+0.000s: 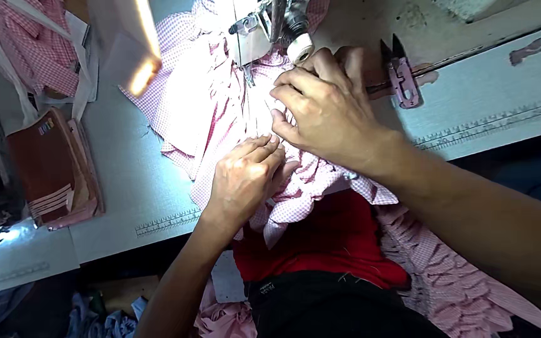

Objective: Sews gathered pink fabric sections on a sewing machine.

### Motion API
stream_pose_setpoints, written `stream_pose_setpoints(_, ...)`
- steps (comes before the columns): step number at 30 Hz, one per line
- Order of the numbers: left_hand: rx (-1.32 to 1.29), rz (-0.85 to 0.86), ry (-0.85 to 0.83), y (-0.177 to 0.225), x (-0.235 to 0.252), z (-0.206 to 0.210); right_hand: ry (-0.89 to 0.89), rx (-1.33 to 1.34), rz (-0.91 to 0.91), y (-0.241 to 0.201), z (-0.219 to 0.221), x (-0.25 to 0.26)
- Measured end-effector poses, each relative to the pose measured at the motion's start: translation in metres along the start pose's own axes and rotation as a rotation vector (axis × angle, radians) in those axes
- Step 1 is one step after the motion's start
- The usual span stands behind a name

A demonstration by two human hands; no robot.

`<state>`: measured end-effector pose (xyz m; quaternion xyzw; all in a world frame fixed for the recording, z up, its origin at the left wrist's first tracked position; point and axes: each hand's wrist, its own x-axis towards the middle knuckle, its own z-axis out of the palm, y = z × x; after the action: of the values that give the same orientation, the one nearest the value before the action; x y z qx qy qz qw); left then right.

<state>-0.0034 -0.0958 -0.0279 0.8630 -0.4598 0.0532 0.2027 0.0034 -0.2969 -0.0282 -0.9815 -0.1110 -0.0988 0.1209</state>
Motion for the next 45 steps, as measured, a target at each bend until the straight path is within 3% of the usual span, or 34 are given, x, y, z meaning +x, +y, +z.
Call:
stream_pose_setpoints(5, 0.006, 0.002, -0.005, -0.001, 0.001, 0.0, 0.028, -0.008, -0.067, -0.001, -0.002, -0.001)
stream_pose_setpoints(19, -0.012, -0.002, 0.006, -0.003, 0.002, -0.001, 0.0, -0.008, -0.017, -0.001, -0.003, 0.0)
stream_pose_setpoints(24, -0.037, -0.002, 0.01, -0.003, 0.003, -0.002, 0.012, 0.029, -0.103, -0.003, -0.003, -0.004)
stream_pose_setpoints(36, -0.007, 0.031, 0.077, -0.032, 0.006, 0.009, -0.035, -0.077, 0.049, 0.004, -0.001, 0.016)
stream_pose_setpoints(45, -0.049, 0.085, 0.122, -0.069, 0.028, 0.011, 0.168, -0.181, 0.082, 0.016, 0.013, 0.043)
